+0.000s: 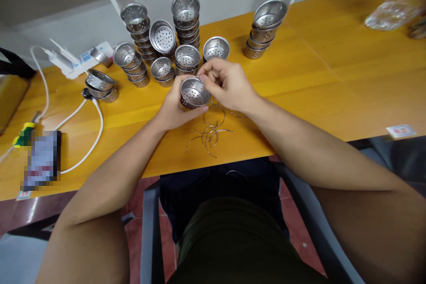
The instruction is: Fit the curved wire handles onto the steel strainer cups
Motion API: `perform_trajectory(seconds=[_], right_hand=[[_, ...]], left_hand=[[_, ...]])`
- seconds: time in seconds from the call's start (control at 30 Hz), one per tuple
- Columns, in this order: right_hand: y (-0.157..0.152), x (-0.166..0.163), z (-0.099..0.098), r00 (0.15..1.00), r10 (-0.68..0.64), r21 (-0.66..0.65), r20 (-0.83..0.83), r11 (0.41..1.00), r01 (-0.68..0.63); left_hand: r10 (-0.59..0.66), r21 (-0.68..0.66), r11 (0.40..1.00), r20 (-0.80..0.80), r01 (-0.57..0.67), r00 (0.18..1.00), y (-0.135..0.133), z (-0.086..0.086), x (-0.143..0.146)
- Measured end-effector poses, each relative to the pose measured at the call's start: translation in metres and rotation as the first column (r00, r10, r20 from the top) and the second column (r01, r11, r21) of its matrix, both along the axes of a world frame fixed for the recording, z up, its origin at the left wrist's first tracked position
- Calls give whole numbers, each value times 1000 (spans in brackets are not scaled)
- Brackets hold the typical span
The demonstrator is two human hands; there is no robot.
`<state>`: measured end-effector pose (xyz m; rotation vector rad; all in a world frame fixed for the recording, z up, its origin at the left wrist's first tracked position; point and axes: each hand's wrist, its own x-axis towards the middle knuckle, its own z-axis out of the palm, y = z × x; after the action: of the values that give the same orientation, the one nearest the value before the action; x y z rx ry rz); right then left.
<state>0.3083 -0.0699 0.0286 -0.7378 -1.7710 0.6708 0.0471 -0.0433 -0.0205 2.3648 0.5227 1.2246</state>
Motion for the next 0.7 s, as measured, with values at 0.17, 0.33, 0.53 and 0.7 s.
perform_trajectory(seconds=[0.17, 0.33, 0.53, 0.7], right_hand=[[-2, 2, 3, 999, 19, -8, 25, 1000, -19], [-1, 2, 1, 999, -1, -8, 48, 1000, 1], [-5, -6, 0, 998, -55, 5, 28, 998, 55], [-8, -17, -3, 999, -19, -28, -43, 999, 18]], left_hand=[[13, -31, 999, 6, -13, 1000, -1, -1, 1], [1, -4, 1000, -2, -1, 1000, 0, 1, -1], [-25, 32, 999, -18, 26, 1000, -2, 8, 1], [53, 5, 999, -11, -53, 999, -12, 11, 11]])
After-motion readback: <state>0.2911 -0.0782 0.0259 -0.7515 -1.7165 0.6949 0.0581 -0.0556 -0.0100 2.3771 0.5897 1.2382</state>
